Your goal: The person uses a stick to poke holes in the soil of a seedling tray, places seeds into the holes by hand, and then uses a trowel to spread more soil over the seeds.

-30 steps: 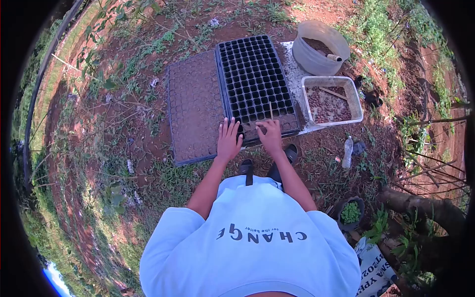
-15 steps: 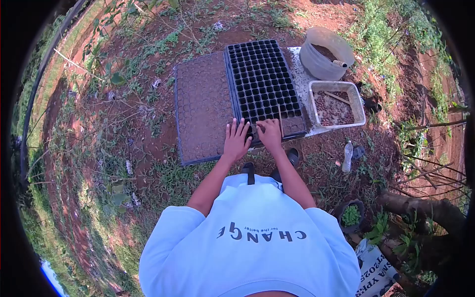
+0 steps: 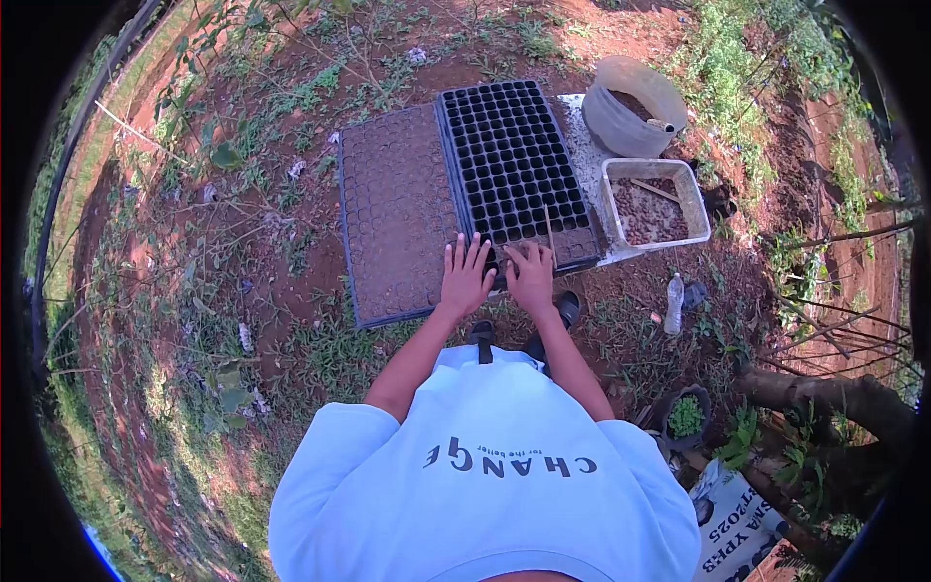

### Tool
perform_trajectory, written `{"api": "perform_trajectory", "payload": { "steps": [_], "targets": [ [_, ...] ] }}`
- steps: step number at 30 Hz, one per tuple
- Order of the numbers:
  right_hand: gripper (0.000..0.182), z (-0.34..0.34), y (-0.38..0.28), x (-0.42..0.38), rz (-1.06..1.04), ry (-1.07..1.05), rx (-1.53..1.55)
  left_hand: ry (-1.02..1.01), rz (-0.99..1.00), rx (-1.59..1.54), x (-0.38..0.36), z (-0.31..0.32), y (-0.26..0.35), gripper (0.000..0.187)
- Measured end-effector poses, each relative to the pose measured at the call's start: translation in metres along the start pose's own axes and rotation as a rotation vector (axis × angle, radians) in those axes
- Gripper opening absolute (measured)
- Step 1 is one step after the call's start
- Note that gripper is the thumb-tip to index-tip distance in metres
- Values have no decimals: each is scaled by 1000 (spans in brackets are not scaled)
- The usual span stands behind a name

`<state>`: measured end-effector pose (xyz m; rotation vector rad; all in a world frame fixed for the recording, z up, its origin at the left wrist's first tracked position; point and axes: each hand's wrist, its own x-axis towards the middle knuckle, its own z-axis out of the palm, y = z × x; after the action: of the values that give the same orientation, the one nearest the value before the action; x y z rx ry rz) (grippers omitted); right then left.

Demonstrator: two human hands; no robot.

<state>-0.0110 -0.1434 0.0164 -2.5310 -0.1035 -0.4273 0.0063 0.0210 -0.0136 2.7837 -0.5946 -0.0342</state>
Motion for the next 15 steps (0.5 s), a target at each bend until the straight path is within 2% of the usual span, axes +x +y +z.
{"api": "perform_trajectory", "payload": {
  "steps": [6,15],
  "targets": [
    [33,5,1,1,-42,-41,-96,10,8,-8,0,1,-1,63],
    [41,13,0,3,24,-92,-187,-3,0,-49,0,-2,1,63]
  ]
}}
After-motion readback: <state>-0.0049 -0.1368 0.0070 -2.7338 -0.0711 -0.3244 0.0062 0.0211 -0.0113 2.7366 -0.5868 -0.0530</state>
